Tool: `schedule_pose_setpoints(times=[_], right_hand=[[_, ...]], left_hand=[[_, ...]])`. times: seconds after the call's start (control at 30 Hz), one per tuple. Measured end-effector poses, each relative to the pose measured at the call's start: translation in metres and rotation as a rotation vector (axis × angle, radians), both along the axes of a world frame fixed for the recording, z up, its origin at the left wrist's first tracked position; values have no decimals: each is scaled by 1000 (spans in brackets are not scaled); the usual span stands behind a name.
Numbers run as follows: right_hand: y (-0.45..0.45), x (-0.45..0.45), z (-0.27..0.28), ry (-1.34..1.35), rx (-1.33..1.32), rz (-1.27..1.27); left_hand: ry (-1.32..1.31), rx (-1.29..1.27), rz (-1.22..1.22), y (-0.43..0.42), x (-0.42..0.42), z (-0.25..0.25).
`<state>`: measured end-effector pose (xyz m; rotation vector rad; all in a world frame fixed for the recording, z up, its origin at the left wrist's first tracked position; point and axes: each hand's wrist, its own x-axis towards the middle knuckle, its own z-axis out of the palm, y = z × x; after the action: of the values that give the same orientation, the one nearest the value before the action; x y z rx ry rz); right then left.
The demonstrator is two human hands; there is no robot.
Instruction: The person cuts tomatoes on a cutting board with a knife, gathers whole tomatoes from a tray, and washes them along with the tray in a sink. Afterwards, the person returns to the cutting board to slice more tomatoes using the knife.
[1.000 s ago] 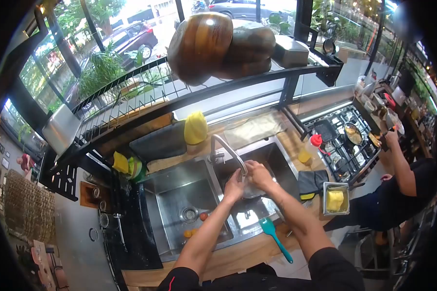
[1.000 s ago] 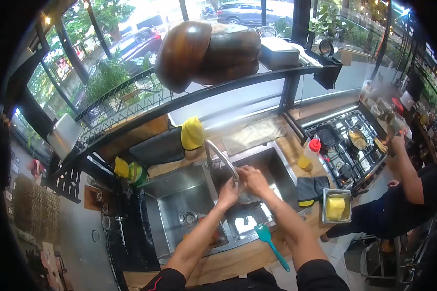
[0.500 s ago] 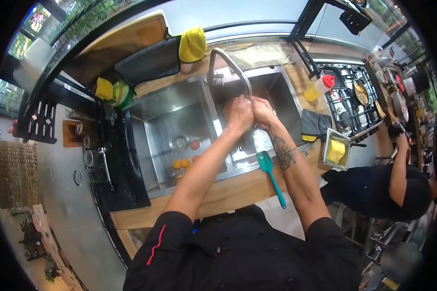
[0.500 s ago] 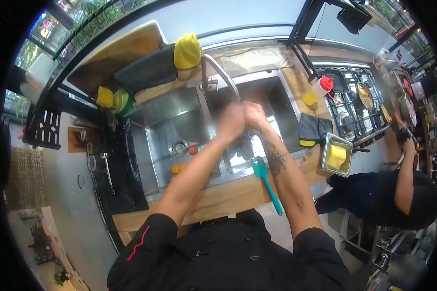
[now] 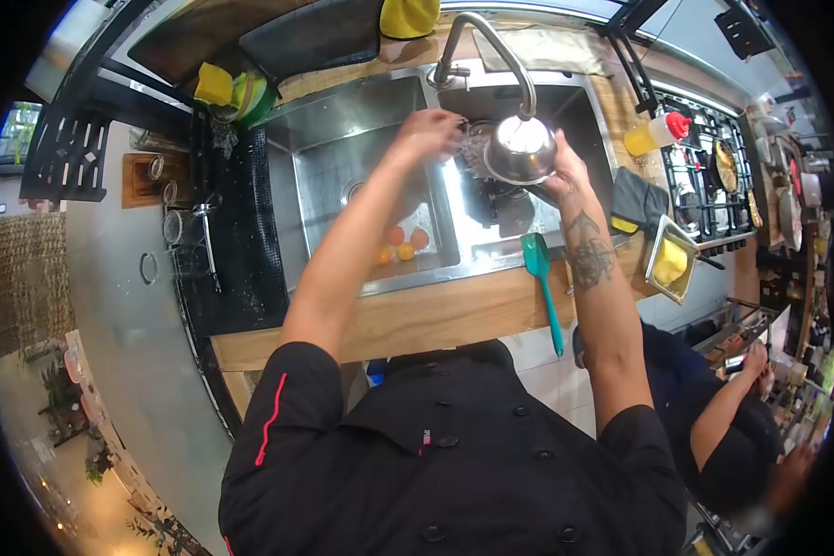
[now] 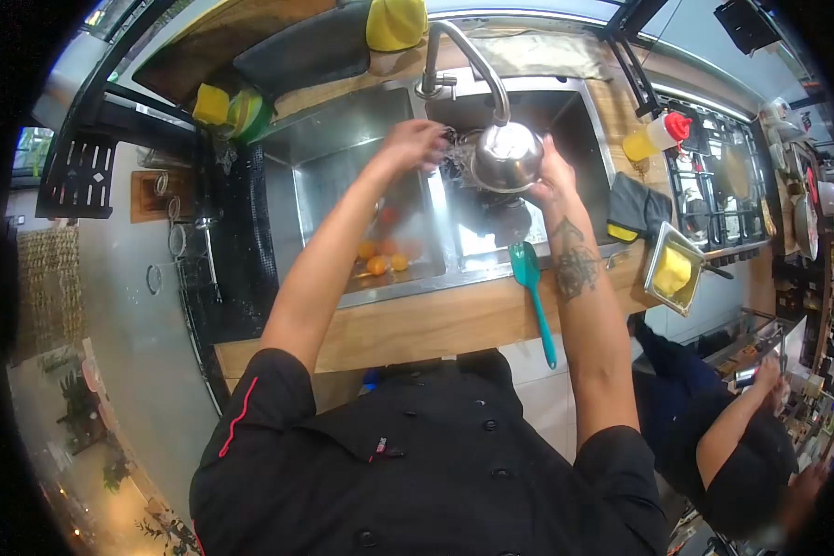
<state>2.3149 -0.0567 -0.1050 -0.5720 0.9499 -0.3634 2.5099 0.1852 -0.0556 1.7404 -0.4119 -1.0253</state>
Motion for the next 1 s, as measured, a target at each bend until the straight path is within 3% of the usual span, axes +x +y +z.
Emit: schedule_pose_setpoints(times=[0.07, 0.1, 0.13, 0.17, 0.23, 0.27, 0.33, 0.37, 0.43, 0.47, 0.5, 0.57, 0.7, 0.77, 0.87, 0.93, 1.0], right_hand=[[0, -9, -2, -29, 125, 30], [8, -16, 5, -19, 157, 22], [-10, -29, -34, 12, 62, 109], [41, -28, 29, -19, 100, -9], [83, -33, 83, 107, -82, 152], [94, -37, 92, 116, -80, 152], [107, -44, 100, 147, -550, 477], [113, -40, 89, 92, -782, 475], [117, -47, 103, 292, -1115, 711], [127, -49, 103, 256, -1305, 694], [135, -51, 103, 219, -1498, 667], [147, -51, 116, 262, -1752, 857], [167, -45, 115, 216, -1864, 900], [176, -42, 111, 149, -1919, 895], [187, -41, 110, 70, -1958, 852], [189, -46, 96, 48, -1901, 812], [190, -50, 94, 8, -1857, 751]], left_hand=[[-521, 275, 3, 47, 7, -31], [-805, 408, -32, 73, 6, -91], [-754, 696, -312, 93, -3, -94], [-631, 740, -430, 109, -16, -88], [-741, 659, -344, 134, -25, -146], [-808, 602, -482, 141, -18, -178], [-842, 437, -491, 144, -16, -190], [-832, 430, -492, 141, -16, -184], [-848, 331, -284, 136, -12, -162], [-718, 235, -74, 136, -19, -123], [-725, 228, -79, 127, -13, -94], [-170, 159, 202, 111, -11, -49], [-536, -131, -52, 94, -26, 46], [-502, -40, -198, 93, -34, 88], [-530, -131, 2, 108, -17, 70], [-571, 46, 141, 133, -3, 44], [-609, 441, -78, 170, 9, -38]])
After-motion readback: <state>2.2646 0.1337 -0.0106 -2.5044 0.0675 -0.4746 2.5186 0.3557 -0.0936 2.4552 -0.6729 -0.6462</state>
